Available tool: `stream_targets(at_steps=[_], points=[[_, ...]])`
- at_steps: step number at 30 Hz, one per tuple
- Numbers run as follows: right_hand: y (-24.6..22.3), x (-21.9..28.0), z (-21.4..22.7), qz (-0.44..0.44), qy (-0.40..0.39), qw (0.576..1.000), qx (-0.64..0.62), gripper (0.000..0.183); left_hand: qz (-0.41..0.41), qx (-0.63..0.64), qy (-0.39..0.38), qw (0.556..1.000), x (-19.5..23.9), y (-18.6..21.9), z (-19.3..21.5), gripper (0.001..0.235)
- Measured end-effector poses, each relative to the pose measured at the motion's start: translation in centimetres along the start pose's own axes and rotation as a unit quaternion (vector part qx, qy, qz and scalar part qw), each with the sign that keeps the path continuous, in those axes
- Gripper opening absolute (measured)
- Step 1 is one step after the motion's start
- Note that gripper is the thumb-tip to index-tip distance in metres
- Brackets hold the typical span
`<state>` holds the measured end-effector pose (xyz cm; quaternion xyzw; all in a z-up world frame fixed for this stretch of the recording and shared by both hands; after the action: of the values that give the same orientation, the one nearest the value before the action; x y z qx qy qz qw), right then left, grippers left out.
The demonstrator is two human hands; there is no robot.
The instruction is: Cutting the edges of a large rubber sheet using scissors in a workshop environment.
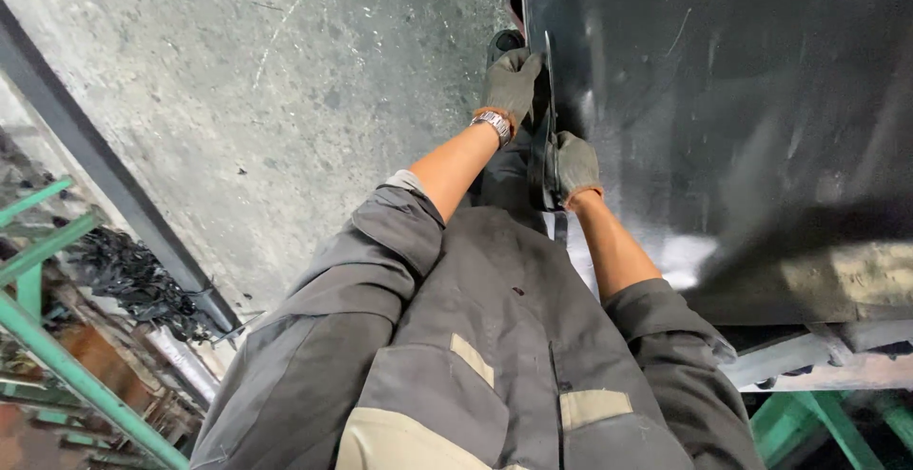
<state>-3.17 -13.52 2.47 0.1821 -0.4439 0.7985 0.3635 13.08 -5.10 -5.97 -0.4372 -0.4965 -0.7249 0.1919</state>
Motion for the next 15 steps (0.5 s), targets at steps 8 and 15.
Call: stream_targets(at_steps=[8, 15], points=[[0.2, -0.9, -0.4, -0.006, 0.016, 0.998, 0.059, 0.044, 0.034, -0.048, -0.006, 0.998, 0.7, 1.7, 0.6, 0.024], [-3.5, 1.0, 1.8, -0.079, -0.081, 0.993, -0.040, 0.055, 0.012, -0.065, -0.021, 0.998, 0.3, 1.4, 1.2, 0.025]])
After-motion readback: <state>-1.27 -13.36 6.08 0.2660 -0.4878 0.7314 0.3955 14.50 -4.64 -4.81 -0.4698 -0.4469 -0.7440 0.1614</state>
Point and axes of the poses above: each hand's wrist, its own x-axis away from the middle knuckle, its own z-axis out of the back of the hand, y = z × x, the point moved 10 cm from there along -x, towards the middle knuckle, and after that the axes turned 10 degrees about z, right-handed, at the moved point
